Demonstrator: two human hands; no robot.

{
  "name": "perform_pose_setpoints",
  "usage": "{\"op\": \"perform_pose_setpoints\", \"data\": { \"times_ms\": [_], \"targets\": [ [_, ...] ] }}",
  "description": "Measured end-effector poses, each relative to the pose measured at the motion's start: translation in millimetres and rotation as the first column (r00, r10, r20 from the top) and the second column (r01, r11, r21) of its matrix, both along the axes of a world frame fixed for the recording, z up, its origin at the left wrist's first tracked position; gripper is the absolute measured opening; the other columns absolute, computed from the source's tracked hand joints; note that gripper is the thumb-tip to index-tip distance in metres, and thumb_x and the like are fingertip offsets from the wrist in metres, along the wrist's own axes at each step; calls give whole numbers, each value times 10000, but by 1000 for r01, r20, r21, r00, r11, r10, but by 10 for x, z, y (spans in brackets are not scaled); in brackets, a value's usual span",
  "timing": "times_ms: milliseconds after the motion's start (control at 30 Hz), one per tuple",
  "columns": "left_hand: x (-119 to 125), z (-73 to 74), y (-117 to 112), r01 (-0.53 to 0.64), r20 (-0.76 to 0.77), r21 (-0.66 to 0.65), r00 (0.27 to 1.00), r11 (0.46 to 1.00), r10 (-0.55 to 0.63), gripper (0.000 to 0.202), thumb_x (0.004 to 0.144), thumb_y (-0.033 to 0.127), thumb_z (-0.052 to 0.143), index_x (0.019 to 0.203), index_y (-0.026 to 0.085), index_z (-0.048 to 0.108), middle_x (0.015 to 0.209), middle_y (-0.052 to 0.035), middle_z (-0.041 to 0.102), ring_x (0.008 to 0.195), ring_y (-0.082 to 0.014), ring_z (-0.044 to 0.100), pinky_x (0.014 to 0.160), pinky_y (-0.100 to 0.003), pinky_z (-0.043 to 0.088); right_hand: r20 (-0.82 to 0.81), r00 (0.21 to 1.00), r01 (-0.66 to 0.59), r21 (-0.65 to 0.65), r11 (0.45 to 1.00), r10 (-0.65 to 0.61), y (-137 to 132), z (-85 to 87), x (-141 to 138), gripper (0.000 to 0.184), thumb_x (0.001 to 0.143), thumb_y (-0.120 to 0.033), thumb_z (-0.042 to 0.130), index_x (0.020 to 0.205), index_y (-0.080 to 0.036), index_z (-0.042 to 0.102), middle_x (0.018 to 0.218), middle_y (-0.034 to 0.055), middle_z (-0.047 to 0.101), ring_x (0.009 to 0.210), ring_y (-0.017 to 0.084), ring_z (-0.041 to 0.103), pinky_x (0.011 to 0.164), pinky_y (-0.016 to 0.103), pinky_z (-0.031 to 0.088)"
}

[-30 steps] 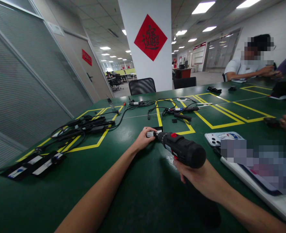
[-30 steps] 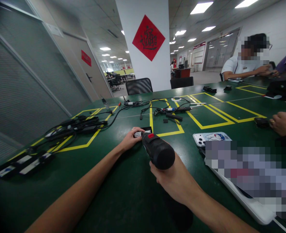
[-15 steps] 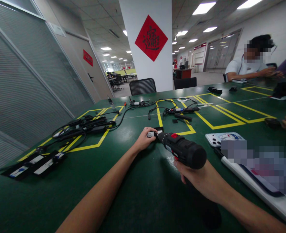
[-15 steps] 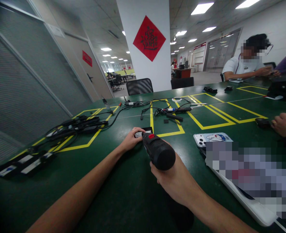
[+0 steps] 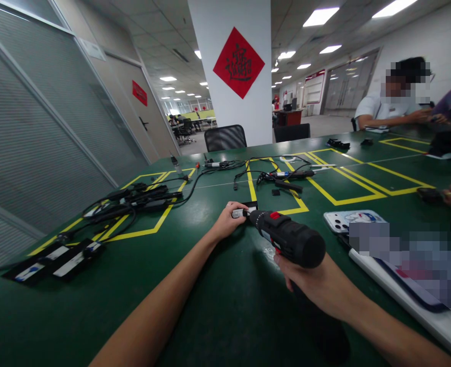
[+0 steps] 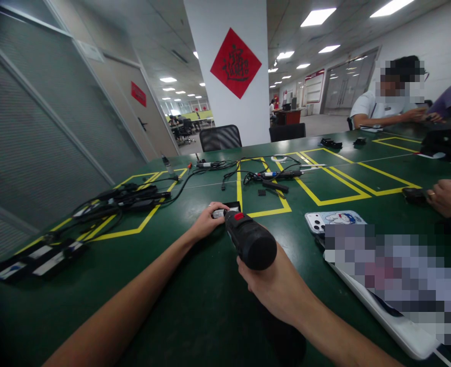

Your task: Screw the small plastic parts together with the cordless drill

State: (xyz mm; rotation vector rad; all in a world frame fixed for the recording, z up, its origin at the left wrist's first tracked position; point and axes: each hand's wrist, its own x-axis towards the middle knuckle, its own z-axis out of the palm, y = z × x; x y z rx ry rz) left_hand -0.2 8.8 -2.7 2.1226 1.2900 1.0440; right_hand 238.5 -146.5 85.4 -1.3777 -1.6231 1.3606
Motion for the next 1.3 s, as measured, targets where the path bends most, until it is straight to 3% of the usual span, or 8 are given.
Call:
{"op": "perform_pose_setpoints", "data": {
  "times_ms": [100,433,833,1100,1300],
  "targets": [
    [-7,-14,8,4,3,-2,1000,1000,-4,288,698,149,543,975,206,598,1012,-33,516,964,-175,502,914,-324,395,-14,1000,-1,-5,1000,1,-2,5,-5,628,805,-342,548,1337,-183,254,631,-45,517,470,94,444,432,198,388],
    [-7,-7,17,6,4,-15,1000,1000,-6,280,702,149,552,972,202,600,1008,-36,513,970,-177,494,918,-323,389,-23,1000,-11,-9,1000,11,-5,22,-15,635,806,-315,549,1342,-180,236,634,-48,510,467,86,431,440,193,401],
    [-5,-12,16,-9,-7,-15,1000,1000,9,280,706,156,555,979,202,603,1021,-37,516,990,-178,490,938,-325,379,-14,1000,-12,24,1000,12,0,-24,2,603,814,-338,534,1339,-180,283,634,-36,519,484,98,448,444,196,402],
    [2,8,2,-9,-9,-11,1000,1000,8,282,702,168,564,980,197,606,1022,-40,521,995,-183,491,941,-330,375,21,1000,-17,96,995,15,-6,-27,5,514,810,-327,529,1279,-177,381,523,-66,471,439,103,419,398,199,331],
    [6,16,-2,-3,-9,-14,1000,1000,3,284,703,158,552,979,199,606,1022,-37,522,993,-179,490,936,-326,378,33,999,-16,124,992,12,-4,-23,3,525,805,-316,532,1280,-166,367,514,-64,490,451,113,434,410,206,333]
  ]
}}
